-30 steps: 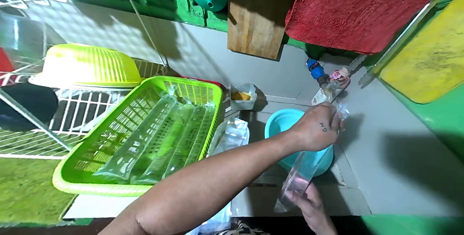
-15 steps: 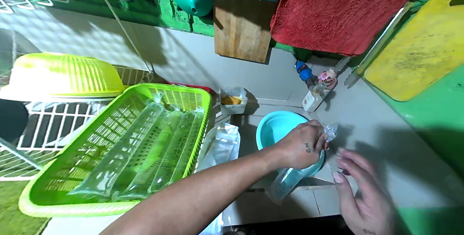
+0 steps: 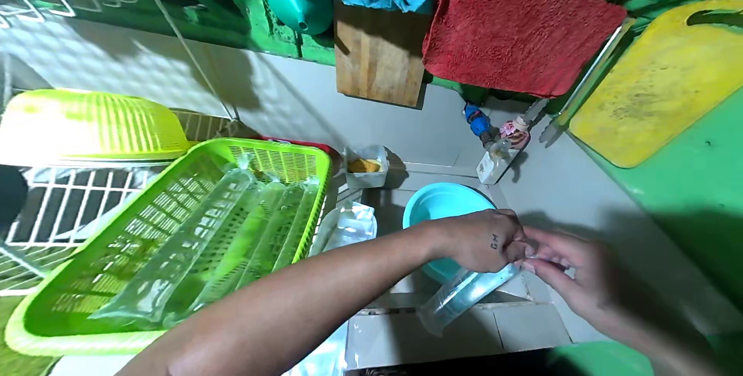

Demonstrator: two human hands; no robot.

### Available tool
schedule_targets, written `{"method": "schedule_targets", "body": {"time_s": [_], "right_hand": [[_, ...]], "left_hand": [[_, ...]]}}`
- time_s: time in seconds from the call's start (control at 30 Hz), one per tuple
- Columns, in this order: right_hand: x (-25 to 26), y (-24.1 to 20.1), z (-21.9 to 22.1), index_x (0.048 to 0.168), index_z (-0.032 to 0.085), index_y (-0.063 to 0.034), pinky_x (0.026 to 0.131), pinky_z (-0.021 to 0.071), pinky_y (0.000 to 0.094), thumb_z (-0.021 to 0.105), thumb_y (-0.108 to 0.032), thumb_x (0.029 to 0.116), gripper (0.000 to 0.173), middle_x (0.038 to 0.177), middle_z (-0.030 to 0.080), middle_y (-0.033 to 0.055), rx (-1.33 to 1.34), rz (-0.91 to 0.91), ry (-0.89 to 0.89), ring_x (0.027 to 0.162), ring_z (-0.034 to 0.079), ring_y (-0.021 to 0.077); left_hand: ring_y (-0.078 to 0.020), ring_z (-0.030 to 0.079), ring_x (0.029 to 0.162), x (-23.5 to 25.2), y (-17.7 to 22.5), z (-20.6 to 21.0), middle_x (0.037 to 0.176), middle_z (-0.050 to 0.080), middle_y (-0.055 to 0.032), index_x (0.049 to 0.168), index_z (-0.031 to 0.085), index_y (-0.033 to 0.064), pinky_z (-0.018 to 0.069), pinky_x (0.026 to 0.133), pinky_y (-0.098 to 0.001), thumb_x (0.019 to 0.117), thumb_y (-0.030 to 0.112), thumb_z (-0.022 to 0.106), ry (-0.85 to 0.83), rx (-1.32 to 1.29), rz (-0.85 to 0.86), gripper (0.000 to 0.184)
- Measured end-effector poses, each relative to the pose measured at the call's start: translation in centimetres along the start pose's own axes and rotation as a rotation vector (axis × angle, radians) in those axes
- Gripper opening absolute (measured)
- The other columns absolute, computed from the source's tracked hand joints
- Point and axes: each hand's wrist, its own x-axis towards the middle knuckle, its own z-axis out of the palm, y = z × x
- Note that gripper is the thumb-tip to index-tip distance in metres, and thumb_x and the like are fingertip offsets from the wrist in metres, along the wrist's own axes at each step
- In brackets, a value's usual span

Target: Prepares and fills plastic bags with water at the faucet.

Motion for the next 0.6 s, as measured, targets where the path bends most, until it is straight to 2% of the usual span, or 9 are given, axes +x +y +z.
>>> {"method": "schedule_targets", "body": {"time_s": [0.07,0.13,0.2,0.27,0.33,0.43,0.5,0.53,0.6], "right_hand": [[-0.2,0.3,0.2,0.106,0.079,-0.0105,0.06,0.0516,0.0185,0.059,-0.028,0.0929,0.03,0.078,0.065,-0.0032,-0.015,-0.006,0.022,0.066,0.059,0.0012],[-0.4,0.7,0.5,0.089,0.077,-0.0136,0.062,0.0512,0.0215,0.055,-0.027,0.0968,0.027,0.078,0.061,-0.0033,-0.042,-0.024,0.048,0.07,0.059,0.0035],[-0.7,0.9,0.5,0.086,0.076,-0.0158,0.065,0.0534,0.0262,0.052,-0.03,0.0993,0.03,0.084,0.063,-0.0031,-0.073,-0.022,0.061,0.077,0.061,0.0064],[-1.1,0.8,0.2,0.087,0.074,-0.0162,0.072,0.0564,0.0321,0.048,-0.031,0.1014,0.033,0.095,0.067,-0.002,-0.083,0.004,0.049,0.086,0.064,0.0096],[-1.7,0.9,0.7,0.085,0.07,-0.0151,0.068,0.0532,0.0271,0.045,-0.031,0.1032,0.035,0.089,0.064,-0.0037,-0.012,0.028,0.074,0.081,0.061,0.0062],[-2.9,-0.1,1.1,0.087,0.066,-0.0076,0.066,0.0488,0.0163,0.044,-0.02,0.1049,0.031,0.082,0.061,-0.0029,0.242,0.078,0.108,0.074,0.057,-0.0006],[-3.7,-1.6,1.5,0.09,0.063,-0.0065,0.062,0.0487,0.0138,0.042,-0.013,0.1072,0.028,0.08,0.06,-0.0057,0.455,0.137,0.149,0.069,0.056,-0.0034],[-4.0,-2.1,1.9,0.092,0.061,-0.0086,0.062,0.0506,0.0152,0.041,-0.014,0.1088,0.027,0.079,0.06,-0.0072,0.614,0.153,0.19,0.068,0.057,-0.0024],[-4.2,-3.3,2.8,0.092,0.063,-0.0151,0.06,0.0524,0.0192,0.043,-0.024,0.1108,0.029,0.079,0.061,-0.0067,1.109,0.187,0.266,0.067,0.059,0.0025]], "left_hand": [[-0.0179,0.062,0.098,0.2,0.0,-0.6,0.102,0.066,-0.0107,0.096,0.072,0.0006,0.0501,0.087,-0.0352,0.1066,0.02,0.054,-0.043,0.021,0.022,0.028],[-0.0186,0.064,0.1,0.3,0.4,-1.5,0.106,0.068,-0.0111,0.101,0.073,0.0014,0.0519,0.089,-0.0366,0.102,0.019,0.063,-0.099,0.021,0.005,0.02],[-0.0192,0.065,0.104,0.4,1.0,-2.1,0.113,0.068,-0.0117,0.107,0.073,0.0021,0.0532,0.092,-0.0372,0.0981,0.019,0.07,-0.149,0.008,-0.049,0.019],[-0.0182,0.066,0.101,0.6,1.5,-2.3,0.111,0.068,-0.0109,0.107,0.073,0.0027,0.0544,0.09,-0.037,0.0968,0.019,0.072,-0.137,0.028,-0.107,0.019],[-0.0172,0.066,0.094,0.8,1.8,-2.2,0.103,0.07,-0.0091,0.104,0.074,0.0038,0.0549,0.085,-0.0368,0.0968,0.02,0.072,-0.089,0.071,-0.135,0.018],[-0.0195,0.066,0.093,1.2,2.6,-2.0,0.103,0.069,-0.0089,0.102,0.074,0.0058,0.0562,0.082,-0.0409,0.0978,0.022,0.07,-0.022,0.186,-0.172,0.017],[-0.02,0.066,0.093,1.4,3.6,-2.1,0.108,0.067,-0.0089,0.101,0.074,0.0066,0.0571,0.08,-0.0408,0.0971,0.022,0.07,-0.002,0.265,-0.189,0.016],[-0.0202,0.066,0.093,1.6,4.2,-2.2,0.11,0.067,-0.0091,0.1,0.074,0.0063,0.0575,0.079,-0.0405,0.0964,0.021,0.071,0.018,0.291,-0.173,0.016],[-0.0192,0.066,0.091,1.9,5.0,-2.3,0.108,0.067,-0.0087,0.097,0.075,0.0062,0.0582,0.077,-0.0391,0.0941,0.018,0.073,0.115,0.325,-0.081,0.012]]}}
